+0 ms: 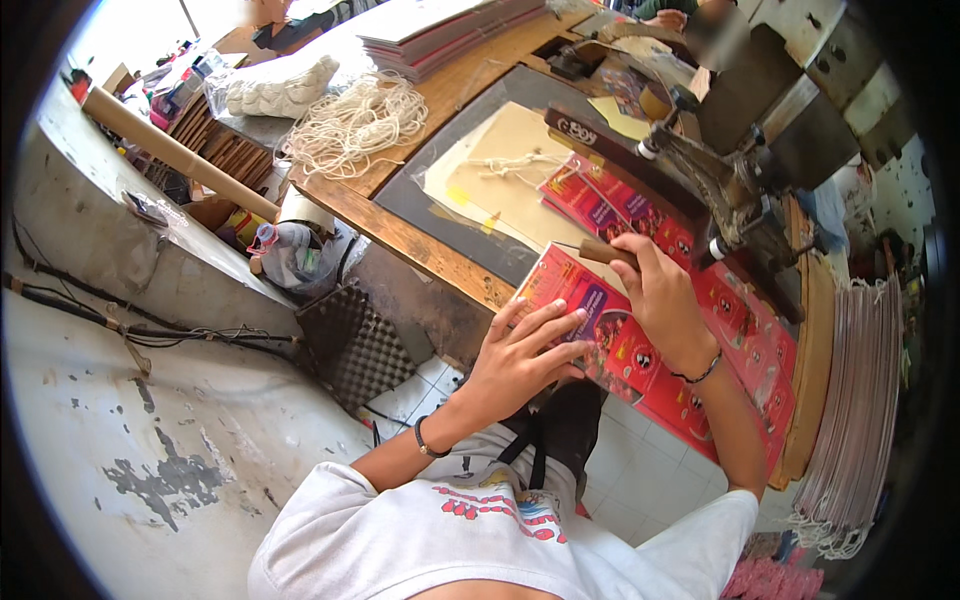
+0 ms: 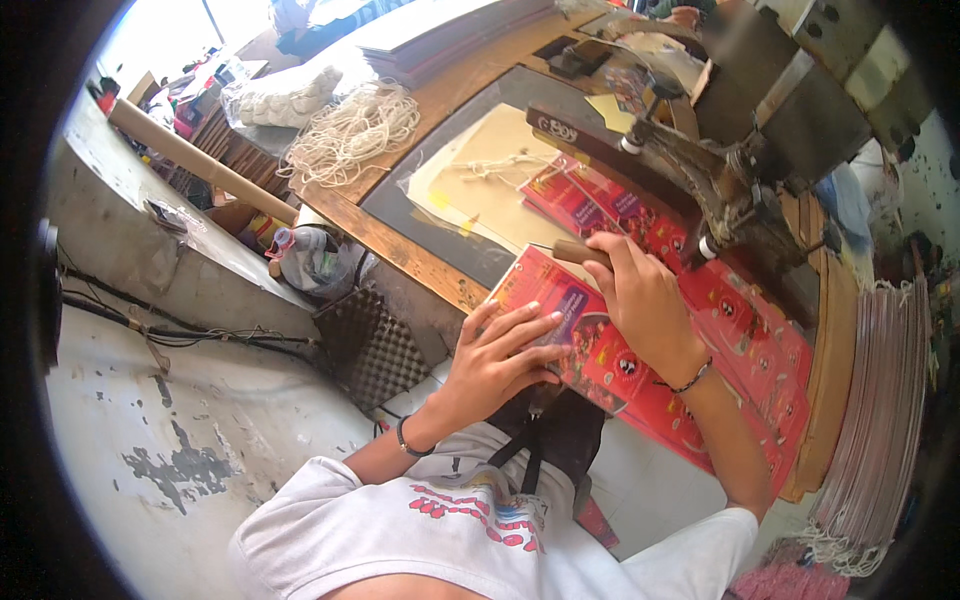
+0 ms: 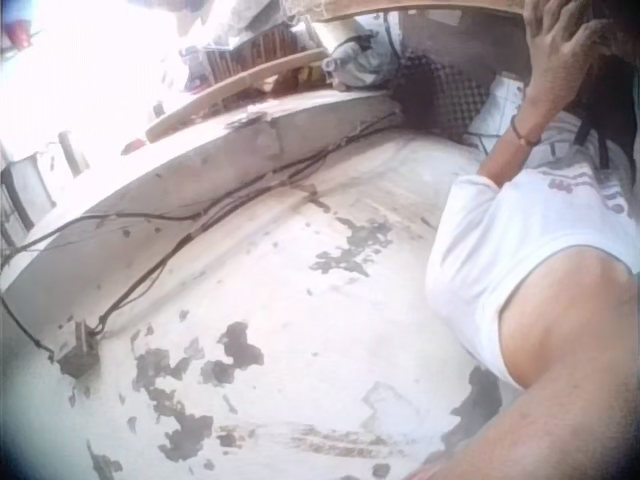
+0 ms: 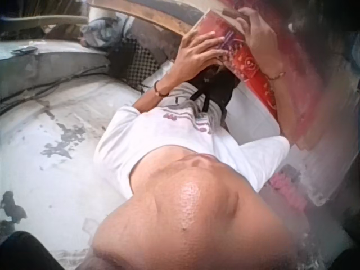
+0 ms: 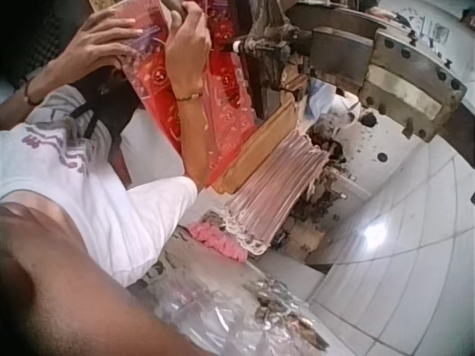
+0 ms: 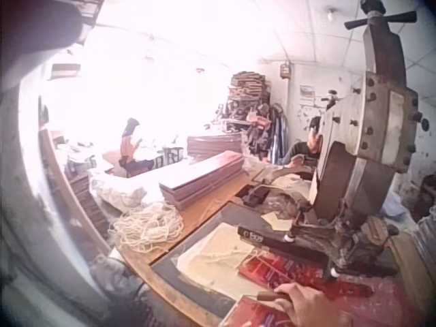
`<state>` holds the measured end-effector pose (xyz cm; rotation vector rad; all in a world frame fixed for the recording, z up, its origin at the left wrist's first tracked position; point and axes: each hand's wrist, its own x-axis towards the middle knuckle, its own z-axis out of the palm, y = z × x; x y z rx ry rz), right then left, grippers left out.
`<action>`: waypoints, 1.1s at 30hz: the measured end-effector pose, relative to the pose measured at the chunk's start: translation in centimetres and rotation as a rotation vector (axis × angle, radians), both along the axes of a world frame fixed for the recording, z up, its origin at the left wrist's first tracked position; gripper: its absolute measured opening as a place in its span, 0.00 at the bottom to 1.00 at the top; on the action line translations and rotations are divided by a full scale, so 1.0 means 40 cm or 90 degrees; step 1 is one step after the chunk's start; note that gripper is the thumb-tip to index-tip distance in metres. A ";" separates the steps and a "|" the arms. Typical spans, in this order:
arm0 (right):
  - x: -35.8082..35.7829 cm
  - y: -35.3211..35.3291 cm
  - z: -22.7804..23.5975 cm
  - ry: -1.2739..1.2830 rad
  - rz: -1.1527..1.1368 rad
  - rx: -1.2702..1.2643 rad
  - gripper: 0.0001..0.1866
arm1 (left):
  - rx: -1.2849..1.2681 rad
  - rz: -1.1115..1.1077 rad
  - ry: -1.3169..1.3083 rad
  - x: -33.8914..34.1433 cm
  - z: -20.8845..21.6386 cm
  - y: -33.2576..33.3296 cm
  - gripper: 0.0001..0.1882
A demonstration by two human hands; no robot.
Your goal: The person assembles a paper folder by using a punch tool to create holes and then threading and tying a white cord through the holes.
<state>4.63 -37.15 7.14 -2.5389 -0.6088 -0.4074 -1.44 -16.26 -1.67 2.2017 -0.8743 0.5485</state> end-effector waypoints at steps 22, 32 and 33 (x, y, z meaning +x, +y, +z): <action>-0.018 0.036 -0.017 -0.016 0.182 0.291 0.12 | -0.075 0.265 0.170 -0.025 0.044 0.051 0.28; -0.018 0.064 -0.009 -0.057 0.315 0.177 0.09 | -0.610 -0.027 0.539 -0.021 0.070 0.065 0.23; -0.021 0.069 -0.013 -0.072 0.324 0.151 0.09 | -0.645 -0.042 0.569 -0.025 0.066 0.065 0.21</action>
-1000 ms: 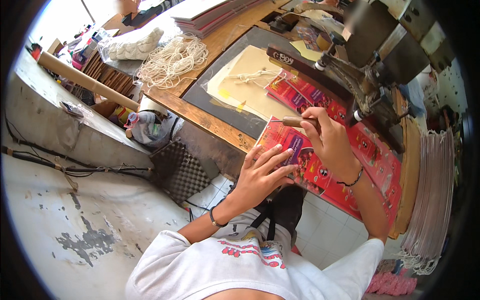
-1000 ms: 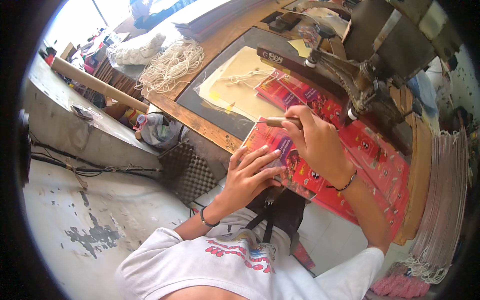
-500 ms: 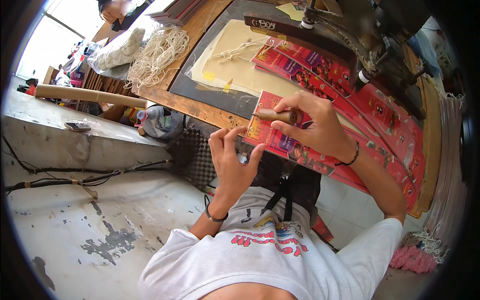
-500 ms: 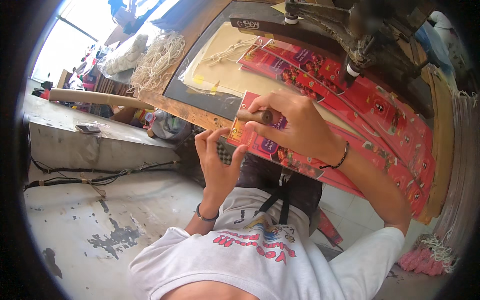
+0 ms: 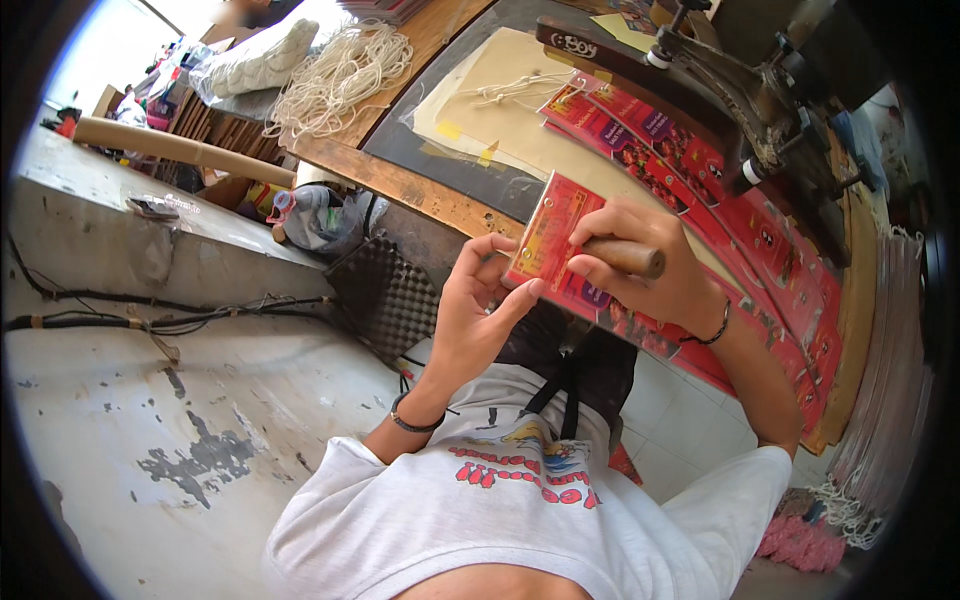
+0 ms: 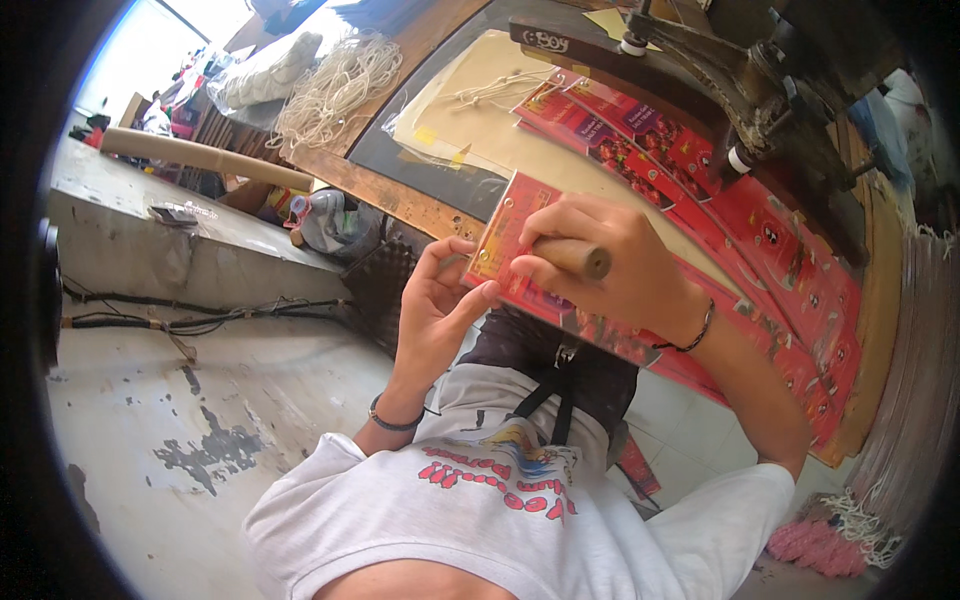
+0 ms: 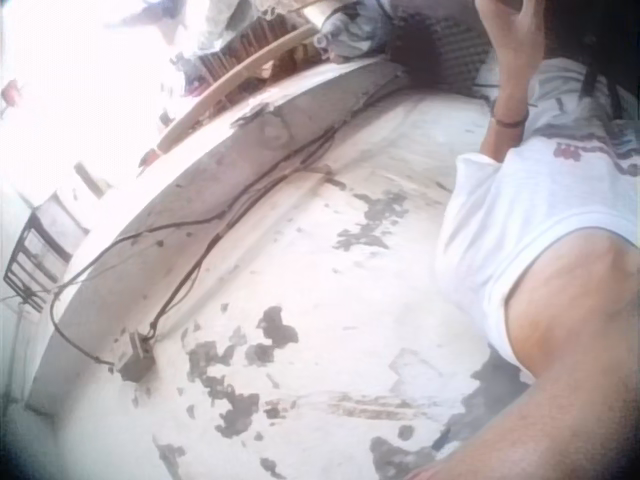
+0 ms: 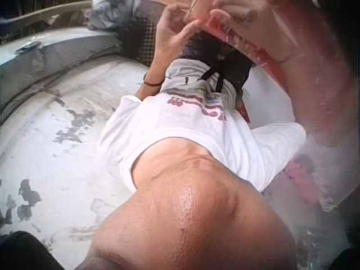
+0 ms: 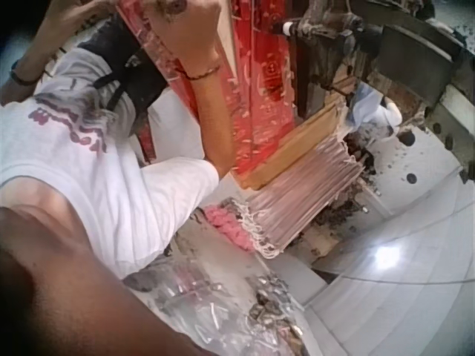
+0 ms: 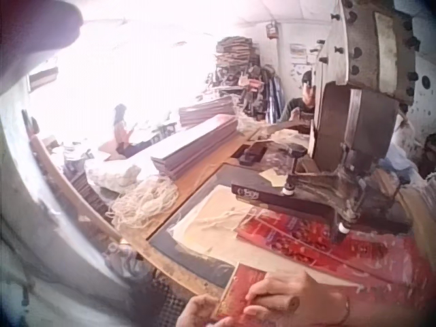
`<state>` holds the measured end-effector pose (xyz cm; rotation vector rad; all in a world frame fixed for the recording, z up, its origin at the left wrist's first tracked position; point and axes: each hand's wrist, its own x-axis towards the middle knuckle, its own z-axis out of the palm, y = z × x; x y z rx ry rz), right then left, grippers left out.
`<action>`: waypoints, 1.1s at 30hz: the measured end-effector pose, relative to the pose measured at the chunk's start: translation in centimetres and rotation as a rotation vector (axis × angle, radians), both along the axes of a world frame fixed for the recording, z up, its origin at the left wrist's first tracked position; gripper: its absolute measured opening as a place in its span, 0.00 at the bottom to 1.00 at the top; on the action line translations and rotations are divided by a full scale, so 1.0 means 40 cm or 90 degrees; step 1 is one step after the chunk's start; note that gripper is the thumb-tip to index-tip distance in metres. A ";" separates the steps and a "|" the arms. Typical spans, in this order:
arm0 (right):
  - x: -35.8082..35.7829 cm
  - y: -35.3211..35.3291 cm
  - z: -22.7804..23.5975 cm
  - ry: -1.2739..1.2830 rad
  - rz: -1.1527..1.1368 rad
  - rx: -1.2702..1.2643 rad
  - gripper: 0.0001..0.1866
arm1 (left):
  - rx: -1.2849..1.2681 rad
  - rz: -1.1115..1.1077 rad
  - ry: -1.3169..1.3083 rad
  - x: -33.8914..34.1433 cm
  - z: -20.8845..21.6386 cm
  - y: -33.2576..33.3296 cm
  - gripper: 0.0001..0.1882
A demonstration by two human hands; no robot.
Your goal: The person assembles a paper folder by using a punch tool to create holes and then threading and tying a white cord through the holes.
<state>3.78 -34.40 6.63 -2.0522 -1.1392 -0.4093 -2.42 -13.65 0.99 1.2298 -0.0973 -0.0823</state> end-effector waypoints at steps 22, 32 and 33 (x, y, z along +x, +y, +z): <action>-0.077 0.066 -0.032 0.505 0.065 0.015 0.13 | 0.120 -0.171 0.037 -0.038 -0.019 0.039 0.21; -0.062 0.121 0.020 0.281 0.112 -0.039 0.12 | 0.140 -0.170 0.017 -0.043 -0.015 0.015 0.25; -0.059 0.117 0.008 0.255 0.122 -0.037 0.12 | 0.140 -0.168 0.015 -0.039 -0.013 0.016 0.25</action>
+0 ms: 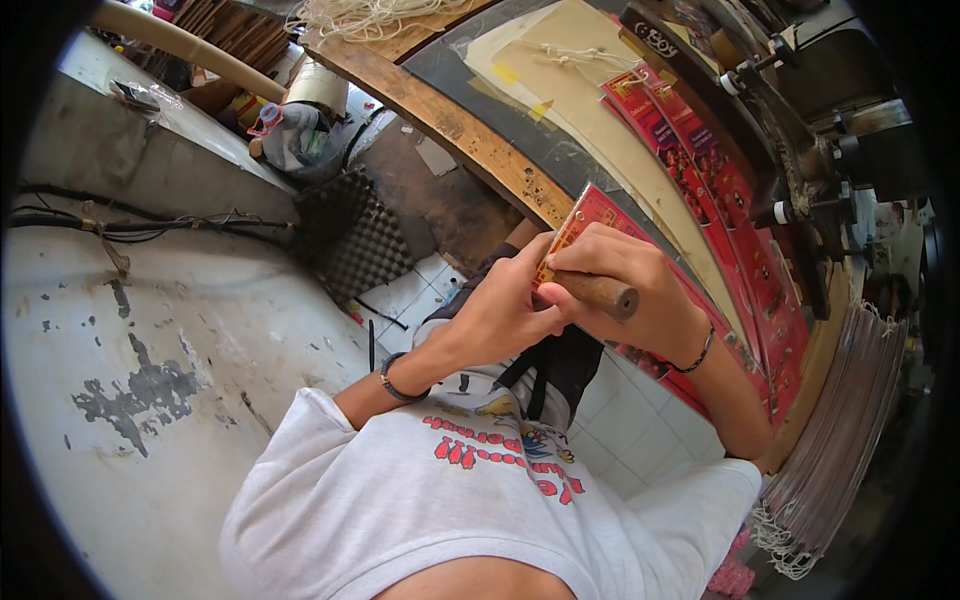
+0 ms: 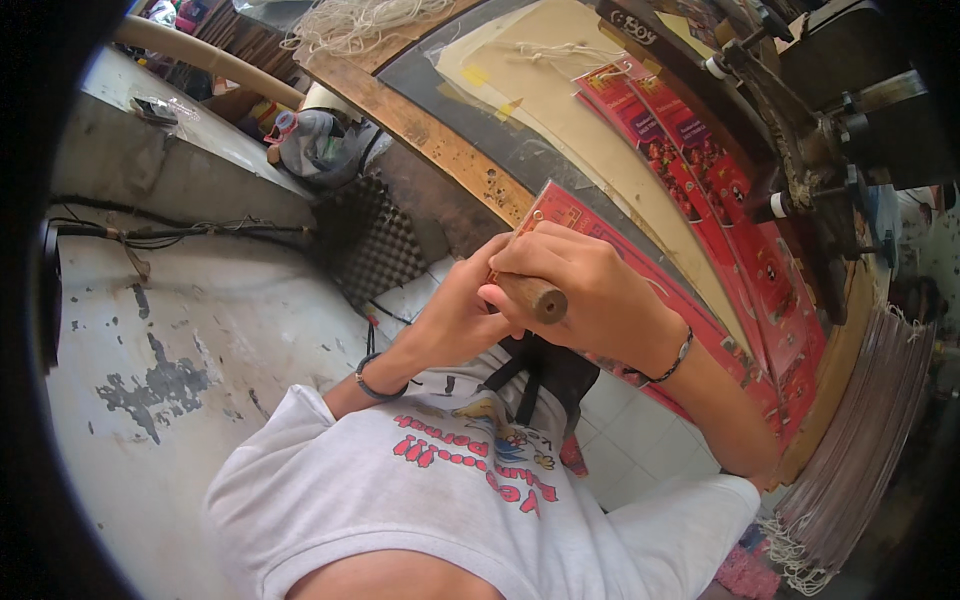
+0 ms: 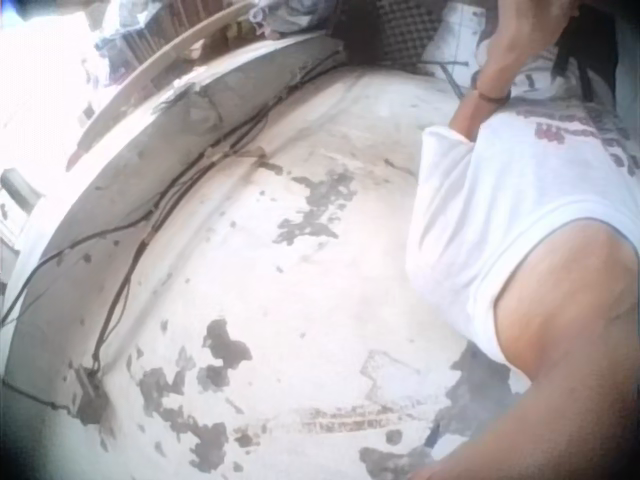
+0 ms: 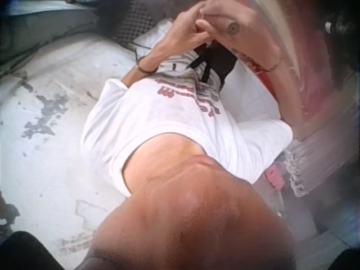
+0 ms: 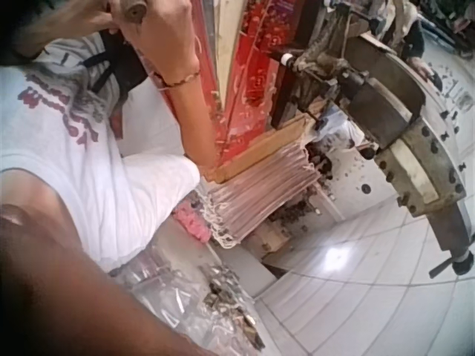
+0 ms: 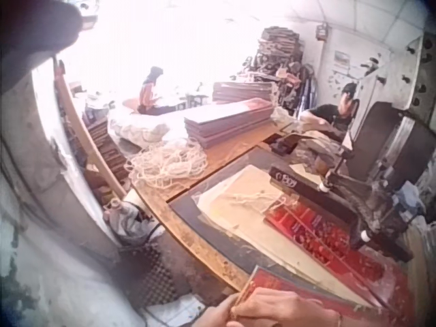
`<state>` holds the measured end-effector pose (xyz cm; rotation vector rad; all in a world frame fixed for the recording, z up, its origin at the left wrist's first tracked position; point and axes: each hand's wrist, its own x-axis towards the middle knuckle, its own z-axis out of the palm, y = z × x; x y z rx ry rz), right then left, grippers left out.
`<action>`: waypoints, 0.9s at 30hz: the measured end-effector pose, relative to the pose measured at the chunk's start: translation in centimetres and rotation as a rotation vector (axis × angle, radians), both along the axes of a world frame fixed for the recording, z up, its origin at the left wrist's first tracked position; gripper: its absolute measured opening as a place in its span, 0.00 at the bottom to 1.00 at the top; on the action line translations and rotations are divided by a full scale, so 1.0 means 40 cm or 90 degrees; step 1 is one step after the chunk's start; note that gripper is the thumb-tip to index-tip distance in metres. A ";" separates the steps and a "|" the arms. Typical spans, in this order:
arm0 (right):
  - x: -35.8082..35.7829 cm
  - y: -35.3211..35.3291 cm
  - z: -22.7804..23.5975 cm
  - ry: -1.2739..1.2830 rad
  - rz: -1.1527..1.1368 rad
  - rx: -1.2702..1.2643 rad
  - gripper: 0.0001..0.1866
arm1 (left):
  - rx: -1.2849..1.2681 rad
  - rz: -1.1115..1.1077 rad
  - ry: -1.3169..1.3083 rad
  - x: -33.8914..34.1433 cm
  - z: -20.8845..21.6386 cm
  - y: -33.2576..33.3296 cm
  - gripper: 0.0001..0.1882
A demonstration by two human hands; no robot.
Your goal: The person assembles a paper folder by using a punch tool to create holes and then threading and tying a white cord through the holes.
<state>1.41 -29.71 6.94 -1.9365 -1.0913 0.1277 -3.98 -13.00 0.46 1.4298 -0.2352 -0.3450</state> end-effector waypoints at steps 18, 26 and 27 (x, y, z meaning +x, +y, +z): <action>0.013 -0.052 -0.052 -0.013 -0.039 0.097 0.07 | 0.021 -0.106 -0.133 0.048 -0.057 0.042 0.41; 0.036 -0.046 -0.031 -0.162 -0.053 0.107 0.07 | 0.119 -0.048 -0.178 0.086 0.024 0.012 0.40; 0.043 -0.056 -0.030 -0.173 -0.053 0.138 0.07 | 0.149 -0.045 -0.184 0.095 0.048 0.011 0.39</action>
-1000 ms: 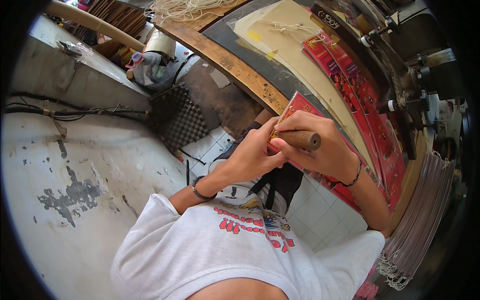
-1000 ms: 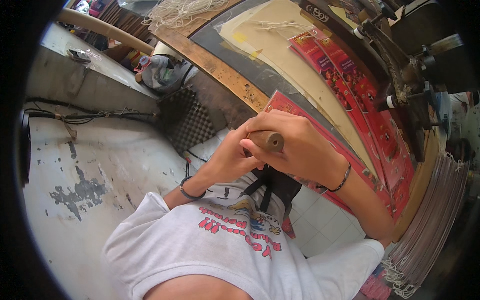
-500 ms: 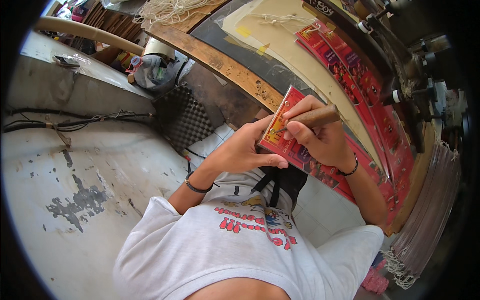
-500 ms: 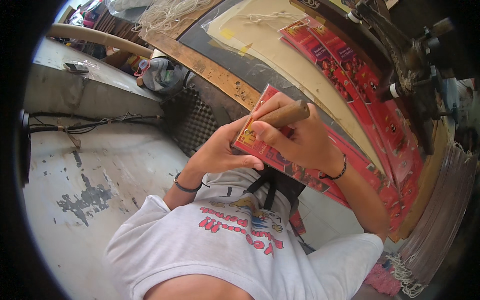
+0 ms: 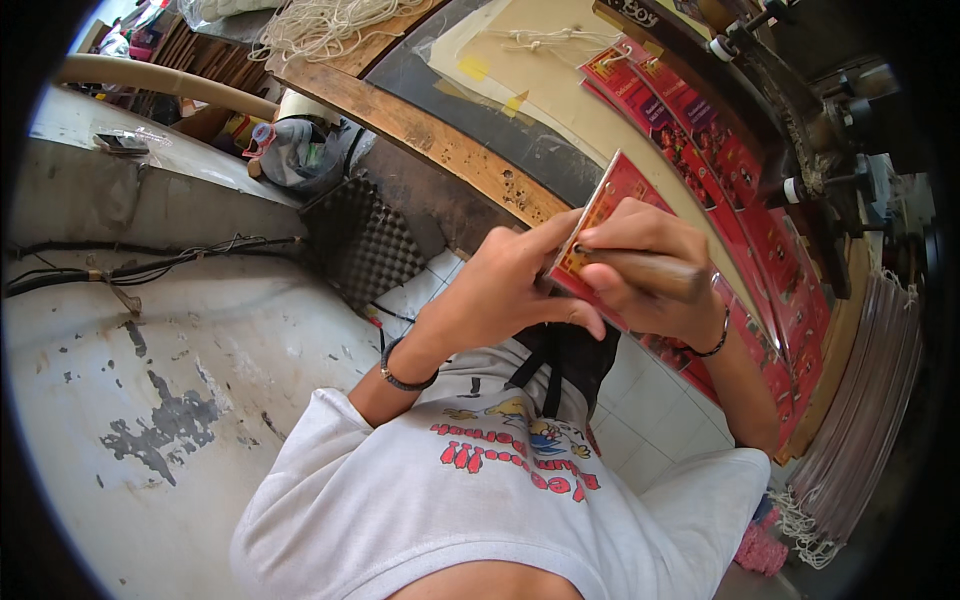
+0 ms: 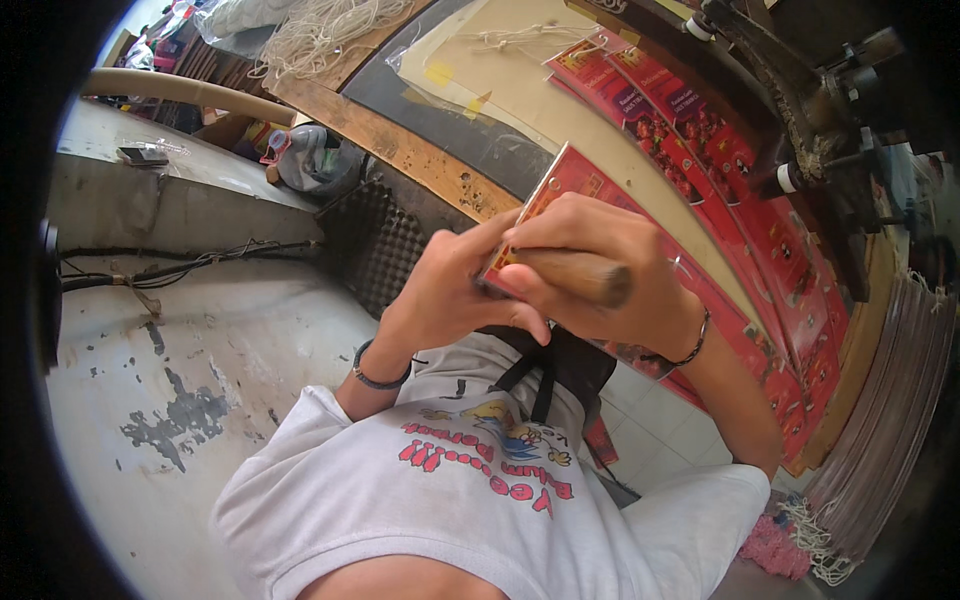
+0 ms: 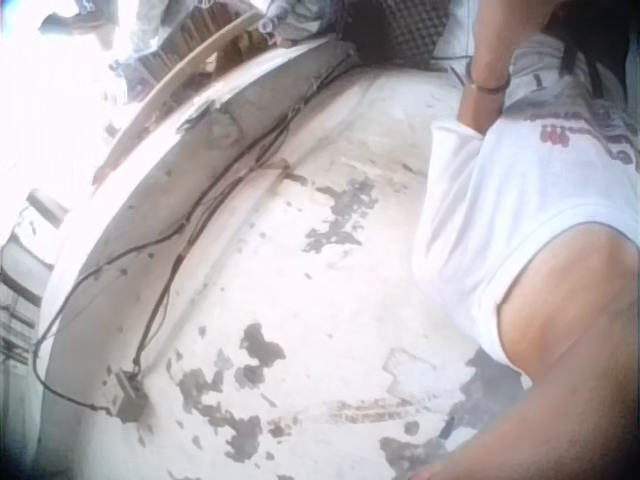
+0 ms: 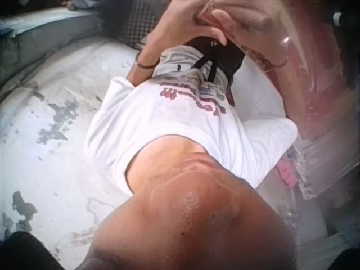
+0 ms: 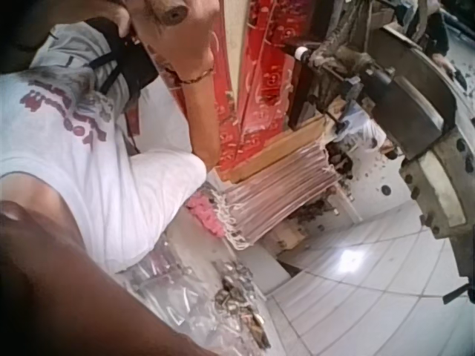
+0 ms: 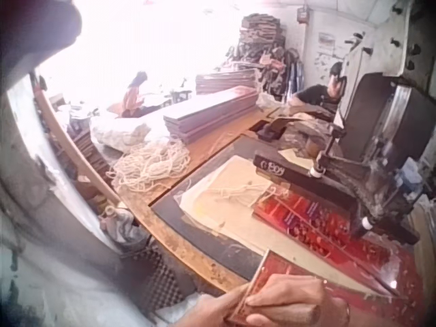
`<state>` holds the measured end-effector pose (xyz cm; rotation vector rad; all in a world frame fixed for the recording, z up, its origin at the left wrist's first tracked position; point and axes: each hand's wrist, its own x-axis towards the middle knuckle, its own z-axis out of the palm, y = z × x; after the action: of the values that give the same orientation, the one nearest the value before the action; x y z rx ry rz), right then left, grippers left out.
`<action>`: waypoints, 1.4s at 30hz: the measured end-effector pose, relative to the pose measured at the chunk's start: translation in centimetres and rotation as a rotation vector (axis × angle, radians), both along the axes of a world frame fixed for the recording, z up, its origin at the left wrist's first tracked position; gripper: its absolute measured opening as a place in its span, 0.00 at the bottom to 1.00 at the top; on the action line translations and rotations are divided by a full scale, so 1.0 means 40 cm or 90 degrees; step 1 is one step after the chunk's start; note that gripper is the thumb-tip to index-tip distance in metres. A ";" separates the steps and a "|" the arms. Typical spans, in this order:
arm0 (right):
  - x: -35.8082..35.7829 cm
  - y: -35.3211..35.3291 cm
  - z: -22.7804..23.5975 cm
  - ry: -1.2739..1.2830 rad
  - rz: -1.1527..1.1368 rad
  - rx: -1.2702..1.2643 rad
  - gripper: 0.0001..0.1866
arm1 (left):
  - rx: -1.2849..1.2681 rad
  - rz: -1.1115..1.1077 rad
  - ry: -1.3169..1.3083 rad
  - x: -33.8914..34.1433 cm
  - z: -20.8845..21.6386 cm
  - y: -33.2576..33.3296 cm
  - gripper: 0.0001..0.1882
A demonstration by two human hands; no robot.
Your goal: The person assembles a paper folder by using a punch tool to create holes and then threading and tying a white cord through the holes.
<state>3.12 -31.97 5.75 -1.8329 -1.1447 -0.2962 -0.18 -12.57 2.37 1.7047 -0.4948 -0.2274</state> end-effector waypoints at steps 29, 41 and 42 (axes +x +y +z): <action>-0.046 0.013 -0.035 0.556 -0.164 0.123 0.08 | -0.088 -0.205 0.345 -0.012 -0.092 0.088 0.21; -0.009 -0.019 -0.013 0.371 -0.241 0.142 0.05 | -0.069 -0.134 0.243 0.041 0.022 -0.001 0.17; -0.001 -0.024 -0.010 0.367 -0.246 0.143 0.04 | -0.042 -0.128 0.187 0.055 0.025 -0.010 0.16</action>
<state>3.09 -32.94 5.33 -1.7640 -0.3463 -0.0941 2.01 -12.99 3.38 1.5247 -0.4484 -0.5914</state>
